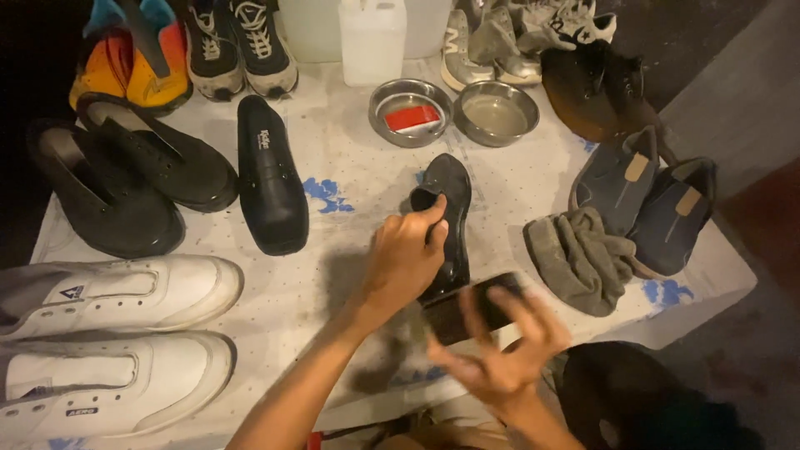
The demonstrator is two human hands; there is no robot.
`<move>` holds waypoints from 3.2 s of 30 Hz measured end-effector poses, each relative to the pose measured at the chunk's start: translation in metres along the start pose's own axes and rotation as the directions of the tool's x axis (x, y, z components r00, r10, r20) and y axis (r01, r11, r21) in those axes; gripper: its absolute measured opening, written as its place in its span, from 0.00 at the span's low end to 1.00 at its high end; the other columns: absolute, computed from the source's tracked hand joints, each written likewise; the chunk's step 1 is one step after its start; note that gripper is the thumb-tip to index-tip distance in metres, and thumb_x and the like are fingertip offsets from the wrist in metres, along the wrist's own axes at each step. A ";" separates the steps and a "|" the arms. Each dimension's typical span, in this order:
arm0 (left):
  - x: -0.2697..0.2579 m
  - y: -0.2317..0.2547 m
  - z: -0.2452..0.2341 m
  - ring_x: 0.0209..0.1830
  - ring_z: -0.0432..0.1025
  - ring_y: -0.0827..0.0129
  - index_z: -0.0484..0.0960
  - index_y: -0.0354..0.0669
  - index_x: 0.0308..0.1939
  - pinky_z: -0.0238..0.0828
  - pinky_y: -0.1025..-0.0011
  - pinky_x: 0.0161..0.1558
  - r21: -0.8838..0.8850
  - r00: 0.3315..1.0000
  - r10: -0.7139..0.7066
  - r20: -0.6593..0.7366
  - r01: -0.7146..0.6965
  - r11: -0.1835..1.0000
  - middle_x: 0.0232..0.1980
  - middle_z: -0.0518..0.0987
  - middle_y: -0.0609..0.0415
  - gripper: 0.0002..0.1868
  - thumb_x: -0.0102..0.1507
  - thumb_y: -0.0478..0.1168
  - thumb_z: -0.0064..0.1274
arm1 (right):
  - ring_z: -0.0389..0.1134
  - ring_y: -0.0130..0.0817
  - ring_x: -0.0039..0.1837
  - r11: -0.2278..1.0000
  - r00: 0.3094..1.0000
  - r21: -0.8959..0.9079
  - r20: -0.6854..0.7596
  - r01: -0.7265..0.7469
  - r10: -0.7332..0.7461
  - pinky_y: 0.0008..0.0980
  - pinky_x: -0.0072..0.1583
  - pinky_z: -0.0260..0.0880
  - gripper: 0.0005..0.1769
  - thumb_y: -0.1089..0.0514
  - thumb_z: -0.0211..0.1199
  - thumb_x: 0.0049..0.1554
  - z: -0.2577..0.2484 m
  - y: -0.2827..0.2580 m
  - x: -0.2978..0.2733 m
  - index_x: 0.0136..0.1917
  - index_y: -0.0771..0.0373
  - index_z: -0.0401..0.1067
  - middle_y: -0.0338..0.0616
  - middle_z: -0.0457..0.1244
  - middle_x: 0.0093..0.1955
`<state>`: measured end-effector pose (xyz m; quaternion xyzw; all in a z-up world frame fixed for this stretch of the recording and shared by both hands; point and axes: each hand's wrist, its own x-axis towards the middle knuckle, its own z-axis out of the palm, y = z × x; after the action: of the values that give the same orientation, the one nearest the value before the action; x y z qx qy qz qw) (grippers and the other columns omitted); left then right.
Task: The person cleans a black leather shoe using a small brush and a cloth. They scrub the shoe's surface with the brush, wipe it with the cloth, and then dip a red sponge into a bowl of liquid to continue cleaning the shoe.
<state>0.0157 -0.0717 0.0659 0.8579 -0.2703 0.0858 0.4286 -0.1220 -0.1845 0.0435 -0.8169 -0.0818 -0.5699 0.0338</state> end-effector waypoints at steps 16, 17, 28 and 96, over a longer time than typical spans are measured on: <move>-0.006 0.001 -0.006 0.16 0.57 0.57 0.79 0.38 0.65 0.63 0.60 0.29 -0.087 0.999 -0.022 -0.035 0.019 0.996 0.15 0.61 0.50 0.25 0.68 0.41 0.37 | 0.58 0.55 0.65 0.995 0.995 -0.020 -0.021 -0.097 0.096 0.51 0.65 0.64 0.30 0.36 0.71 0.52 -0.006 -0.008 0.020 0.55 0.62 0.82 0.55 0.61 0.62; -0.007 0.000 -0.004 0.15 0.53 0.61 0.79 0.37 0.65 0.60 0.63 0.26 -0.100 0.998 -0.011 -0.054 0.005 0.995 0.14 0.58 0.53 0.24 0.68 0.40 0.39 | 0.59 0.53 0.64 1.000 1.000 -0.011 0.022 -0.004 0.005 0.48 0.64 0.64 0.25 0.37 0.71 0.53 -0.007 -0.011 0.019 0.51 0.59 0.83 0.56 0.63 0.60; -0.010 -0.001 0.002 0.25 0.68 0.45 0.78 0.46 0.68 0.68 0.52 0.47 -0.075 0.990 -0.133 -0.035 0.131 0.989 0.18 0.70 0.47 0.27 0.69 0.47 0.37 | 0.61 0.48 0.64 0.999 0.998 0.028 0.053 0.035 -0.036 0.47 0.65 0.62 0.35 0.25 0.58 0.56 -0.001 0.001 0.005 0.55 0.55 0.83 0.52 0.60 0.63; -0.059 -0.058 -0.060 0.64 0.78 0.65 0.82 0.37 0.60 0.77 0.73 0.61 -0.402 0.989 -0.003 0.151 0.064 0.913 0.65 0.79 0.48 0.25 0.59 0.38 0.63 | 0.62 0.43 0.63 0.871 0.982 0.488 0.186 -0.056 -0.041 0.48 0.66 0.58 0.26 0.41 0.69 0.54 0.134 0.158 0.041 0.62 0.52 0.78 0.46 0.66 0.62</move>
<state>0.0025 0.0264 0.0407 0.7588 -0.2984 -0.0429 0.5774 0.0430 -0.3158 0.0414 -0.8324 -0.2238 -0.4496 0.2344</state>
